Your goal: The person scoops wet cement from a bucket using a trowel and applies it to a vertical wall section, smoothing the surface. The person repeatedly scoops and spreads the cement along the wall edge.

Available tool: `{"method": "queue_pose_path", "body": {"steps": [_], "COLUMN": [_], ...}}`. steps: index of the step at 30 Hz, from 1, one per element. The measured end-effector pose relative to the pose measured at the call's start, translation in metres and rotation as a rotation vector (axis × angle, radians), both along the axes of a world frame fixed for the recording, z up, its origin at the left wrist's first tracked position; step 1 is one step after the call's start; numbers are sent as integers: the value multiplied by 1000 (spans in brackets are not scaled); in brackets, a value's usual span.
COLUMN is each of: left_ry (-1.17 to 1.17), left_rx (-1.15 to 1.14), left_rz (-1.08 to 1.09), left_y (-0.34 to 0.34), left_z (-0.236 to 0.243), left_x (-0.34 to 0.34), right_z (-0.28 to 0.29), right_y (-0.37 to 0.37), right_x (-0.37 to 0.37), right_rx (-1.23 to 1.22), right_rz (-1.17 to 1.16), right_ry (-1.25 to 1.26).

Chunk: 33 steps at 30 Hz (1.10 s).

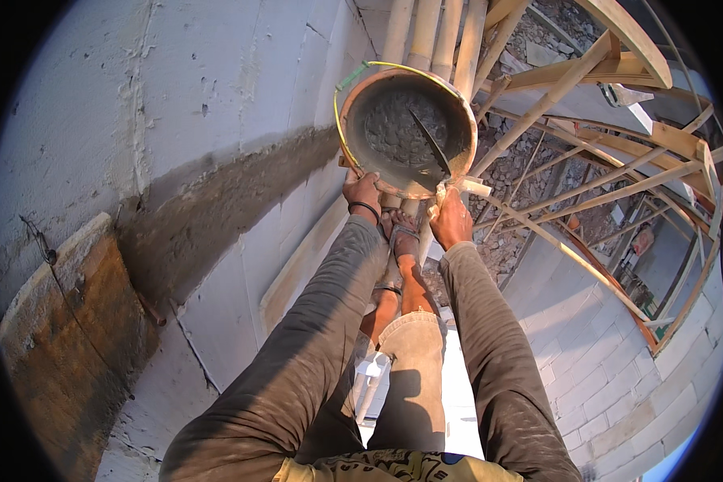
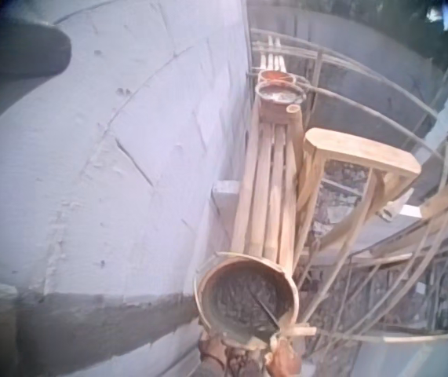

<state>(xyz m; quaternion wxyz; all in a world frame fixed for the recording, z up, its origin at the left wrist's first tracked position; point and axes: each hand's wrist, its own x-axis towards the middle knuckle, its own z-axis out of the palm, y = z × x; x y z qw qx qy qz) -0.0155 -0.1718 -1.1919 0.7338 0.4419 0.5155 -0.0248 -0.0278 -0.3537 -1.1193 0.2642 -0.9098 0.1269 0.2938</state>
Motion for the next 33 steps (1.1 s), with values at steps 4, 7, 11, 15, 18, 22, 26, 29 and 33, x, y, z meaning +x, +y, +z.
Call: {"method": "queue_pose_path", "body": {"steps": [4, 7, 11, 15, 18, 22, 26, 29, 33], "left_ry": [74, 191, 243, 228, 290, 187, 345, 638, 585], "left_rx": [65, 56, 128, 88, -100, 182, 348, 497, 469], "left_rz": [-54, -155, -222, -191, -298, -489, -876, -1088, -1142], "left_y": [15, 9, -33, -34, -36, 18, 56, 124, 153], "left_z": [-10, -9, -3, -17, 12, 33, 146, 203, 318], "left_x": [9, 8, 3, -11, 4, -29, -125, -270, -356], "right_z": [-7, -3, -8, -8, -7, 6, 85, 156, 363], "right_y": [4, 17, 14, 5, -9, 14, 3, 20, 60], "right_x": [-21, -31, -38, -48, -50, -28, -23, -44, -31], "right_rx": [59, 76, 19, 33, -22, 85, 282, 528, 912], "right_rz": [-42, -139, -186, -190, -197, -70, -227, -320, -267], "right_ry": [-9, -101, 30, -37, -45, -128, -256, -255, -452]}}
